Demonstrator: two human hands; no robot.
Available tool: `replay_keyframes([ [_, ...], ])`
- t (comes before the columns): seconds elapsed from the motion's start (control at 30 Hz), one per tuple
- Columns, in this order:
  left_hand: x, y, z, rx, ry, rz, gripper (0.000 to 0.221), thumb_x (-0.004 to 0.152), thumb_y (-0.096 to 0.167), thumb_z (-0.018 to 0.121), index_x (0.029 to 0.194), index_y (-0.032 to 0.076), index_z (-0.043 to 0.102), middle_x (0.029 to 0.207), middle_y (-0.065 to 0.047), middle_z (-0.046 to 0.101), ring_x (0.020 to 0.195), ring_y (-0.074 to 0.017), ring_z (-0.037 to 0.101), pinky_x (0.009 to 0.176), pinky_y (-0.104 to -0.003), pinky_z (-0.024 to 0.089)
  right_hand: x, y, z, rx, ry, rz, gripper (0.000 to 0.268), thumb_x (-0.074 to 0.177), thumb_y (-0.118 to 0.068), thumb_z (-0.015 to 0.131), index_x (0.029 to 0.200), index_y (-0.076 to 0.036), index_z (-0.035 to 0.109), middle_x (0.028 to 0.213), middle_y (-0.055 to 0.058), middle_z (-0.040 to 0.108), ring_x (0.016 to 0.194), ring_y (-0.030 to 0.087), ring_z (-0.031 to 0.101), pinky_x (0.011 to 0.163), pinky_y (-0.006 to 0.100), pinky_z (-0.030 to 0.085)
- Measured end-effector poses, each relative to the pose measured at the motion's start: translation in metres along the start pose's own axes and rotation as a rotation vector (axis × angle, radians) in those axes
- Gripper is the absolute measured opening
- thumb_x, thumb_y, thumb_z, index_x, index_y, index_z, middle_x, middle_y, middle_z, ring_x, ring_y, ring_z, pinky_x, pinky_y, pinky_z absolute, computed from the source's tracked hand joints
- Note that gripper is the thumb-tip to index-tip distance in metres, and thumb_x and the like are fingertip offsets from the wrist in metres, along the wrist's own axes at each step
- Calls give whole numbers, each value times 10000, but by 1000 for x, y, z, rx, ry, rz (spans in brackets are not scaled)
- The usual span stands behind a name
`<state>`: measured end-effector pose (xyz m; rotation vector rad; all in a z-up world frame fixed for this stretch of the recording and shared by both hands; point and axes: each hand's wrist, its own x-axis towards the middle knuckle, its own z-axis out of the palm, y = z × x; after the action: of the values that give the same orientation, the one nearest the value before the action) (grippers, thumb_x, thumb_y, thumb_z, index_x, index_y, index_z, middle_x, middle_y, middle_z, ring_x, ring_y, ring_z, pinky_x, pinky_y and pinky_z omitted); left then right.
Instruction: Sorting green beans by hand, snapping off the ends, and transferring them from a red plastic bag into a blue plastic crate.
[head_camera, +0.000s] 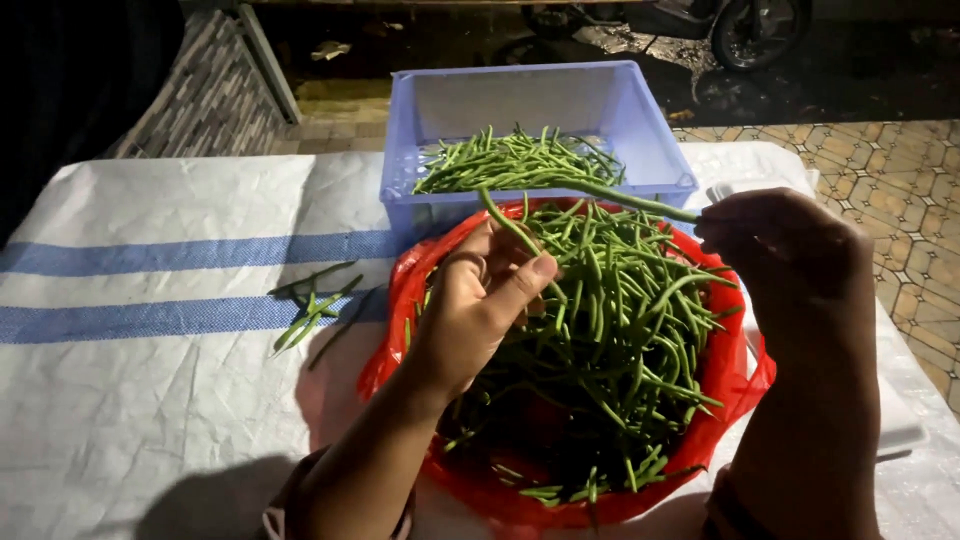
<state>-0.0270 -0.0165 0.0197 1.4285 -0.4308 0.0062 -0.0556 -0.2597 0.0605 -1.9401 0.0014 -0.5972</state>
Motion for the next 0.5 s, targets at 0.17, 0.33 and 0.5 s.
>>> replay_keyframes([
  [0.17,0,-1,1,-175,-37,-69,144,957,214,673,1058,148,594,915,-6,696,841,-101,654,711,-262,560,-2,2,4,-62,14,-8,119,946,40,713,1010,-59,724,956,40,731,884,99,667,859,237,557],
  [0.33,0,2,1,-196,-72,2,269,969,131,661,1234,99,630,1018,-48,718,990,-149,720,715,-255,618,-7,0,10,-245,-28,-90,123,932,-11,720,1012,-95,763,962,26,757,856,104,679,827,267,544],
  [0.5,-1,-4,-3,-239,-78,-17,242,999,194,646,1214,90,682,1037,-71,737,981,-119,702,710,-220,576,-15,-2,19,-257,-192,-486,72,946,-8,762,1005,-48,750,968,88,755,862,190,712,783,320,566],
])
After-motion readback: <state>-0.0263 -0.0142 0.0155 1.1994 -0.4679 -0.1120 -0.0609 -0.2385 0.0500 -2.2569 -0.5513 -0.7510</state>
